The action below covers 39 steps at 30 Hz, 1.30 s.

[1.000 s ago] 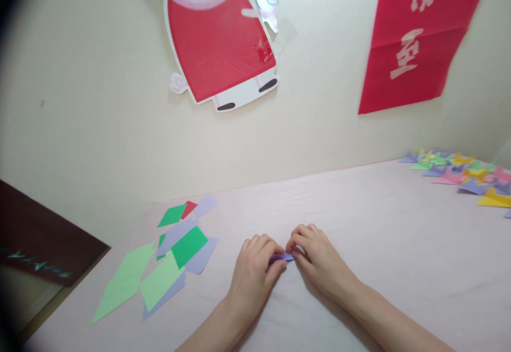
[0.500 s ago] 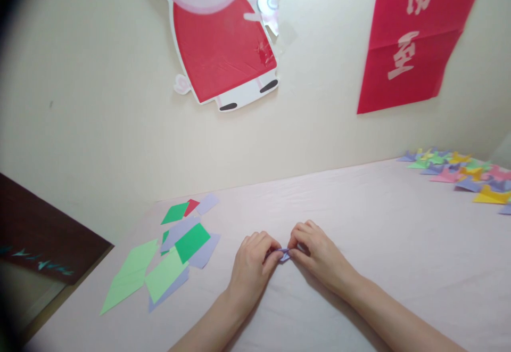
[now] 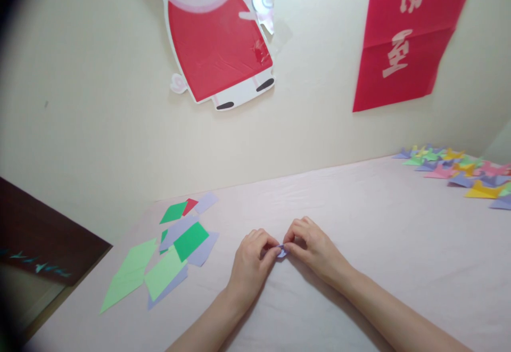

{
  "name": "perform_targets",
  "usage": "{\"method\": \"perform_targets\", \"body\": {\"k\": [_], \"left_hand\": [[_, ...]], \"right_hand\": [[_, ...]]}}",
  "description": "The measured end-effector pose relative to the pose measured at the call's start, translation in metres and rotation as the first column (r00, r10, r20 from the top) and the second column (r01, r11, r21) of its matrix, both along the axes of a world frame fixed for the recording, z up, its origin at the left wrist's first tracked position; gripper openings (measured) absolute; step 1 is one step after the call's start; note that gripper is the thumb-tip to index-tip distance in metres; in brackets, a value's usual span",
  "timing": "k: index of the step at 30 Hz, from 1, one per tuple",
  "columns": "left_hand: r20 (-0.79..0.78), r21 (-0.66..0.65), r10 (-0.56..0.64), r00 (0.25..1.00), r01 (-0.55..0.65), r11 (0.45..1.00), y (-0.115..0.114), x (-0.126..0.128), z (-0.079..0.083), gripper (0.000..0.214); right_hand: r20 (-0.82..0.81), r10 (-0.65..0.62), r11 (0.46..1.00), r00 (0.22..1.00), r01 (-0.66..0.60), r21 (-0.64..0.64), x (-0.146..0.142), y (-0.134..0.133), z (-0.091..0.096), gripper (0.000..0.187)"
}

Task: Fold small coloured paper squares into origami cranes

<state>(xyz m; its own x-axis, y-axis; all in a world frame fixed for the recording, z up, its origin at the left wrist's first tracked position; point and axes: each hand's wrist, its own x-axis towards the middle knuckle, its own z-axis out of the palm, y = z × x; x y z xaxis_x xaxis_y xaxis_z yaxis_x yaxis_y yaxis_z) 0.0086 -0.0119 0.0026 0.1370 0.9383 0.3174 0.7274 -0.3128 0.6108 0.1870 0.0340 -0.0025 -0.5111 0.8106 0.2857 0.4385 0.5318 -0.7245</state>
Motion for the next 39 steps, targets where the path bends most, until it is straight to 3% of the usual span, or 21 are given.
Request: {"method": "perform_targets", "body": {"k": [8, 15, 19, 22, 25, 31, 39], "left_hand": [[0.101, 0.013, -0.003, 0.995, 0.002, 1.000, 0.001, -0.001, 0.000, 0.016], [0.045, 0.013, -0.048, 0.998, 0.048, 0.999, 0.002, 0.001, -0.001, 0.009], [0.154, 0.021, -0.006, 0.988, 0.003, 1.000, 0.002, 0.001, -0.001, 0.009], [0.300, 0.016, 0.043, 0.953, -0.050, 0.999, 0.002, 0.002, 0.002, 0.009], [0.359, 0.001, 0.063, 0.931, -0.068, 0.998, 0.001, 0.003, 0.003, 0.008], [0.364, -0.102, 0.079, 0.928, -0.045, 0.994, -0.001, 0.006, 0.001, 0.004], [0.445, -0.154, 0.079, 0.892, -0.011, 0.988, 0.001, 0.007, -0.001, 0.012]], "right_hand": [[-0.048, -0.011, 1.000, 0.999, 0.010, -0.019, -0.004, -0.003, 0.001, 0.015], [-0.196, -0.026, 0.997, 0.980, 0.012, -0.074, -0.003, -0.004, 0.000, 0.015], [-0.329, -0.158, 0.987, 0.931, 0.150, -0.048, -0.005, -0.003, -0.002, 0.017], [-0.331, -0.258, 0.964, 0.908, 0.218, -0.152, -0.009, -0.005, -0.004, 0.026], [-0.283, -0.187, 0.968, 0.941, 0.127, -0.217, -0.013, -0.007, -0.004, 0.024], [-0.314, -0.076, 0.993, 0.946, 0.044, -0.109, -0.015, -0.010, 0.000, 0.020], [-0.355, -0.121, 0.985, 0.927, 0.067, -0.161, -0.014, -0.010, -0.003, 0.014]]}}
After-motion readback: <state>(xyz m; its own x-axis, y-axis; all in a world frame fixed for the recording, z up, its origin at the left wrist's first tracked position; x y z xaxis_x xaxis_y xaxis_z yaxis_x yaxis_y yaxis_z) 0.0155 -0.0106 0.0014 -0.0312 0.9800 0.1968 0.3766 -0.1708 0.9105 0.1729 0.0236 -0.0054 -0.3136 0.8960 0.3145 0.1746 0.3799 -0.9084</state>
